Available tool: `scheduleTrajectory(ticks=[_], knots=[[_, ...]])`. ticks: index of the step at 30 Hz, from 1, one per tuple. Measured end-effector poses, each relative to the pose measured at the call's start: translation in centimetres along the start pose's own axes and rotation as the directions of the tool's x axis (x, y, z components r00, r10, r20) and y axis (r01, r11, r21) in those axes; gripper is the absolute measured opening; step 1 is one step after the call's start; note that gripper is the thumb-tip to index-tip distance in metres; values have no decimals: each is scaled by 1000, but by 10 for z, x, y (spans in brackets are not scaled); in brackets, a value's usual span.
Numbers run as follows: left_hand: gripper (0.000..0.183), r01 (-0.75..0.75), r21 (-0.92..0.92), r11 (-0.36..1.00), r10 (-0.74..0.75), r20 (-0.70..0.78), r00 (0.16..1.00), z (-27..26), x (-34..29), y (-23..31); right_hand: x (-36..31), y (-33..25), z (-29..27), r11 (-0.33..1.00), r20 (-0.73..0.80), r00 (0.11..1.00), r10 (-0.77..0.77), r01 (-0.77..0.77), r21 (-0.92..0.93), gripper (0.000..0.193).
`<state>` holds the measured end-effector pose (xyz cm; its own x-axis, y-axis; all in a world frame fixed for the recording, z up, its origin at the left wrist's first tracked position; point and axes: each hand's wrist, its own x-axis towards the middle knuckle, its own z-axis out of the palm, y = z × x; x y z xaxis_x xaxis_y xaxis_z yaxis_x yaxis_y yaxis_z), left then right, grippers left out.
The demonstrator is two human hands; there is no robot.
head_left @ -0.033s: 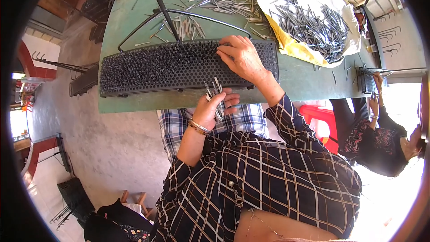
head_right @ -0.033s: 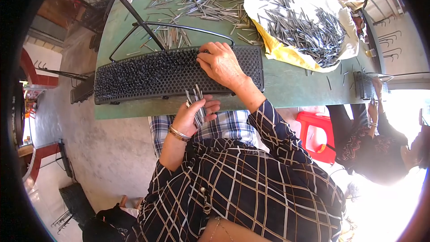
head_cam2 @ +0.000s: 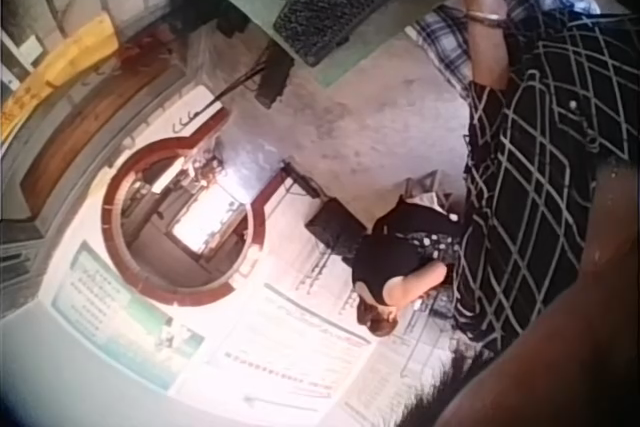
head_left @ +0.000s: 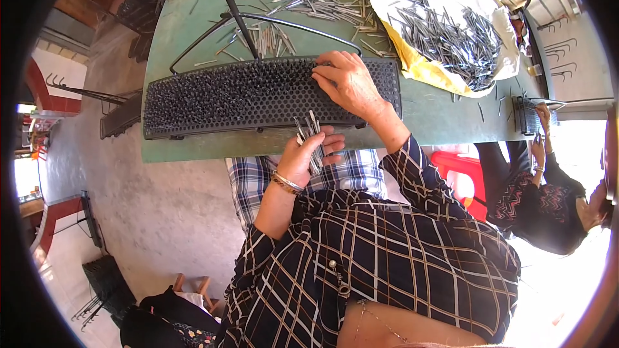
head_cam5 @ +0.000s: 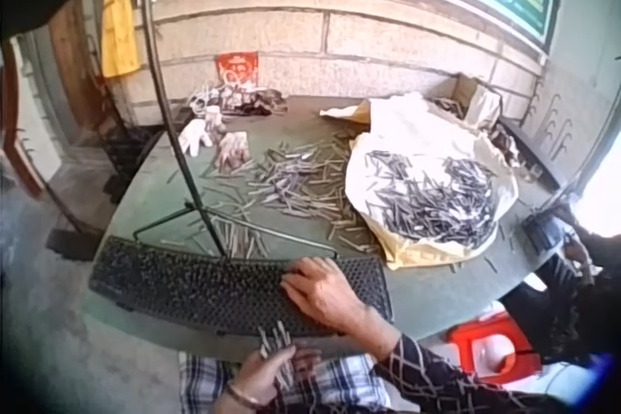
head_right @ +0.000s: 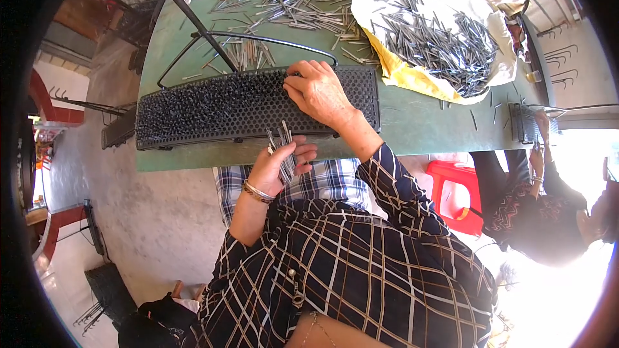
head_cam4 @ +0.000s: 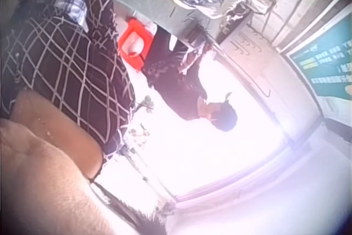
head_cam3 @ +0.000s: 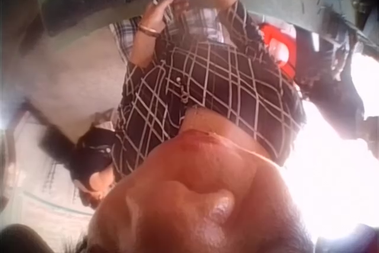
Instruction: Inserting small metal pins into a black mesh component frame.
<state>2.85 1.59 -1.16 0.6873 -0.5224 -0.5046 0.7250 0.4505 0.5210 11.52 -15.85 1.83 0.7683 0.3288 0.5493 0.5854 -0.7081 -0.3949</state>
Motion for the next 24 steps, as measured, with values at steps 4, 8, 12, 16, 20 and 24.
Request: scheduleTrajectory(ticks=[4, 8, 12, 16, 20, 24], knots=[[28, -30, -13, 999, 29, -45, 999, -7, 1, -5, 3, -3, 0, 999, 42, 999, -22, 20, 34, 10], [27, -55, -13, 998, 54, -72, 996, -9, 0, -7, 4, -1, 2, 1000, 17, 1000, -21, 21, 17, 9], [25, -52, 13, 999, 53, -104, 993, -5, -3, -4, 0, -5, 5, 999, 8, 999, 33, -33, -26, 8], [25, -50, 41, 998, 55, -125, 991, -2, -3, -2, -2, -7, 7, 998, 34, 999, 29, -27, -52, 11], [25, -57, 17, 998, 59, -120, 991, 1, -4, -1, -1, -15, 1, 998, -116, 992, 48, -52, -31, 14], [24, -133, -5, 991, 131, -108, 985, 2, -5, -1, -16, -18, -4, 890, 125, 962, 241, -270, 367, 17]])
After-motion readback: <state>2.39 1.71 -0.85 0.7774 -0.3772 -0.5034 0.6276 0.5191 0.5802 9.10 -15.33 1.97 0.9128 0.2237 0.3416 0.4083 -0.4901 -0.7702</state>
